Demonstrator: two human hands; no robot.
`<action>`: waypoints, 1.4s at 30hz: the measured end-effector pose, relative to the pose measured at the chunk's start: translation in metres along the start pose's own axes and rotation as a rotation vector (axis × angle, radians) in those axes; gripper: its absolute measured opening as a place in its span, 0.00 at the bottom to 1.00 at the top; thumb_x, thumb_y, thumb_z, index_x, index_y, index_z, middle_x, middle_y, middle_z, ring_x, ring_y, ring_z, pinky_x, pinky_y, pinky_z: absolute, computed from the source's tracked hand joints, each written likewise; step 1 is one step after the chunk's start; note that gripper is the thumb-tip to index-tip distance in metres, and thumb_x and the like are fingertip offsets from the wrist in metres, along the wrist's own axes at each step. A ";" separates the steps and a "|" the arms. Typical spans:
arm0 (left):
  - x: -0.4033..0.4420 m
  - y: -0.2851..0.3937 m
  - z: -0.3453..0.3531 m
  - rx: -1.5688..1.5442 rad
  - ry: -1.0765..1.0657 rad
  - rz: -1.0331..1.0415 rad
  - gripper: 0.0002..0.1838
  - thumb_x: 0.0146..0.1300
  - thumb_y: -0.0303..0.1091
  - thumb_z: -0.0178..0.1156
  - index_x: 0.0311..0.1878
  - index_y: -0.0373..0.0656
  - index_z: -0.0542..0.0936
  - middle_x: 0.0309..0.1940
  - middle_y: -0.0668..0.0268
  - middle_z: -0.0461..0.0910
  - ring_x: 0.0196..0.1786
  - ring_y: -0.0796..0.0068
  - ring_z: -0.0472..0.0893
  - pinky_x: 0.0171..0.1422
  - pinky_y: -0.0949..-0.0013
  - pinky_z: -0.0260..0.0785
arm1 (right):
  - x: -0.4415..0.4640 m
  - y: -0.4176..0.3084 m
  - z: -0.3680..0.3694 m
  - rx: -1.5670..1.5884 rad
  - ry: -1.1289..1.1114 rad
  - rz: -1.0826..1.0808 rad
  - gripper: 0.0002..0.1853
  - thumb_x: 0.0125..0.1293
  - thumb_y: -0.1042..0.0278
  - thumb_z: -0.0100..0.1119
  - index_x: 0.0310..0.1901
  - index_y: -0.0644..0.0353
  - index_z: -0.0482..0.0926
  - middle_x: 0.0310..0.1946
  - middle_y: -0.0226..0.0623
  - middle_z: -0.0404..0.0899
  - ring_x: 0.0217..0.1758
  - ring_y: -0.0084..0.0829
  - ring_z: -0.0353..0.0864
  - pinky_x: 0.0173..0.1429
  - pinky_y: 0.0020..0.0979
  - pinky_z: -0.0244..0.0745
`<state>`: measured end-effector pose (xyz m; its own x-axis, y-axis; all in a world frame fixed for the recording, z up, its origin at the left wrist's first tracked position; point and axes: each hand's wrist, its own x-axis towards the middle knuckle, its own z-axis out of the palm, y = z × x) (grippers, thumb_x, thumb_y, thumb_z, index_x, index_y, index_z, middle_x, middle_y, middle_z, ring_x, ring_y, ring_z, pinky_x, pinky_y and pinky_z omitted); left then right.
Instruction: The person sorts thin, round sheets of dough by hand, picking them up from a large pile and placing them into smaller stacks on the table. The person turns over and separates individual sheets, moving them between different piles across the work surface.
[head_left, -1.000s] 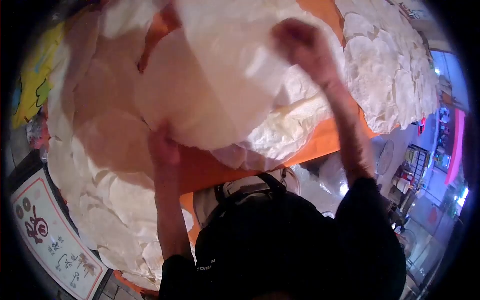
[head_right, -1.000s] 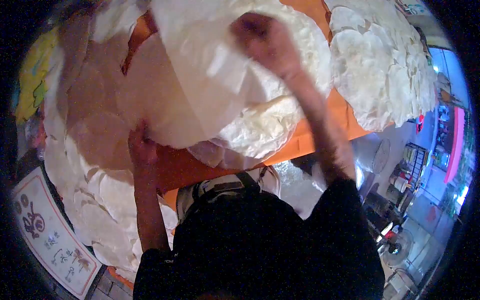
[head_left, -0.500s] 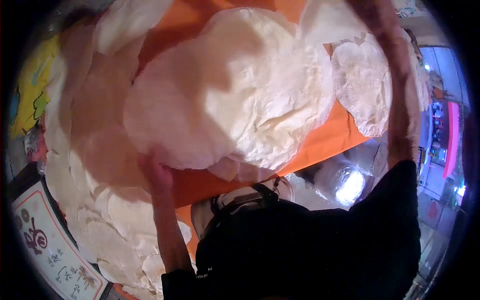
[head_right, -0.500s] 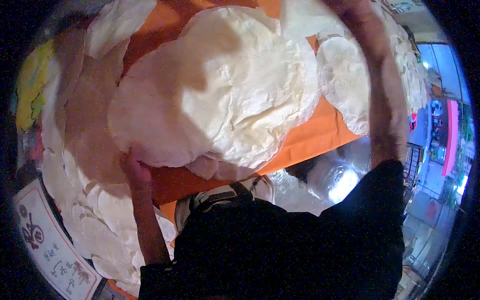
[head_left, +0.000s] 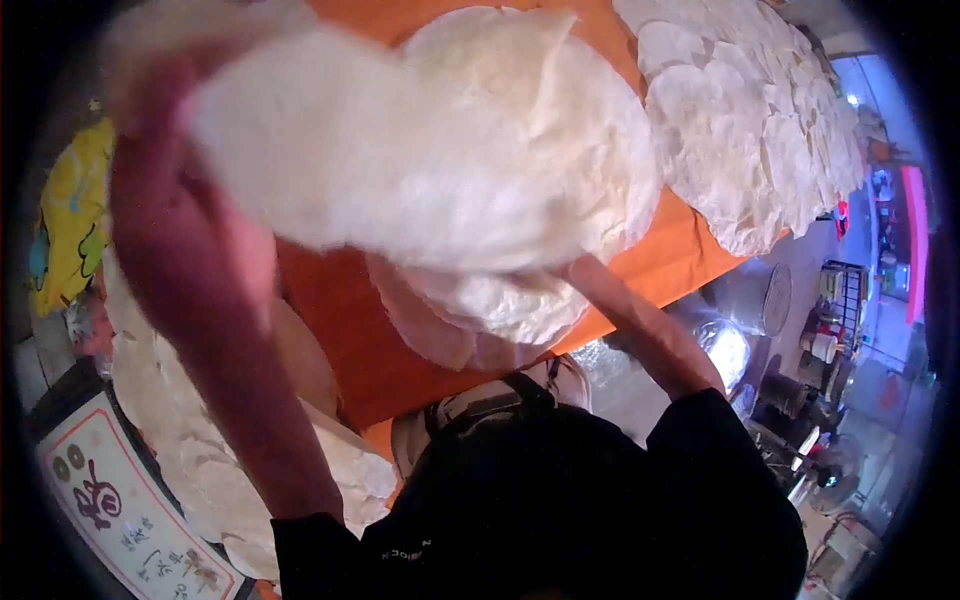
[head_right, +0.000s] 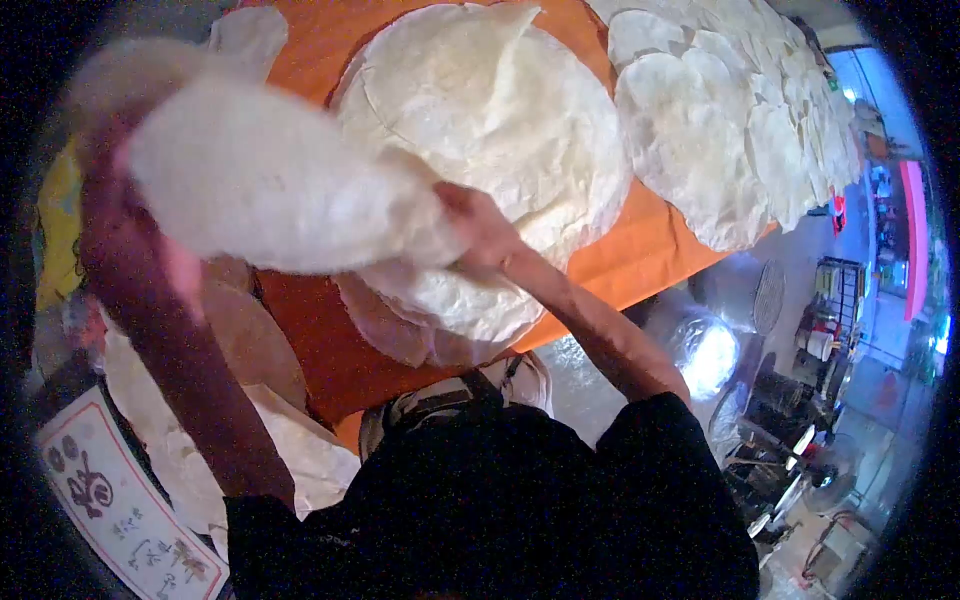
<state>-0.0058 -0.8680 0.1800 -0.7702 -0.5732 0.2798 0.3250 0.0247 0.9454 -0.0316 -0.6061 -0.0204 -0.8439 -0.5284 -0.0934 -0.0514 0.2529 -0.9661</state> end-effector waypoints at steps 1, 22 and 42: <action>0.003 0.005 0.002 -0.024 -0.046 0.031 0.25 0.67 0.39 0.59 0.61 0.33 0.70 0.57 0.52 0.76 0.58 0.56 0.77 0.67 0.55 0.68 | 0.000 0.037 -0.010 -0.096 0.030 0.033 0.25 0.61 0.64 0.65 0.57 0.67 0.74 0.48 0.43 0.81 0.50 0.30 0.80 0.55 0.32 0.74; -0.172 -0.197 -0.123 0.337 0.027 -0.783 0.13 0.69 0.31 0.55 0.54 0.37 0.73 0.42 0.61 0.78 0.39 0.74 0.80 0.41 0.71 0.77 | 0.105 0.089 -0.222 -0.119 0.497 0.338 0.18 0.55 0.54 0.68 0.21 0.57 0.75 0.13 0.27 0.68 0.17 0.24 0.69 0.20 0.28 0.62; 0.055 -0.228 -0.139 1.257 -0.184 0.172 0.10 0.58 0.30 0.59 0.43 0.40 0.78 0.46 0.56 0.79 0.51 0.54 0.78 0.54 0.56 0.71 | 0.028 0.053 -0.189 -0.722 0.692 0.337 0.29 0.61 0.46 0.65 0.50 0.66 0.78 0.16 0.30 0.72 0.16 0.22 0.69 0.22 0.28 0.63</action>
<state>-0.0461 -1.0188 -0.0434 -0.8671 -0.3668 0.3369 -0.2342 0.8973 0.3743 -0.1591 -0.4540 -0.0285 -0.9827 0.1793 0.0472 0.1287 0.8429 -0.5224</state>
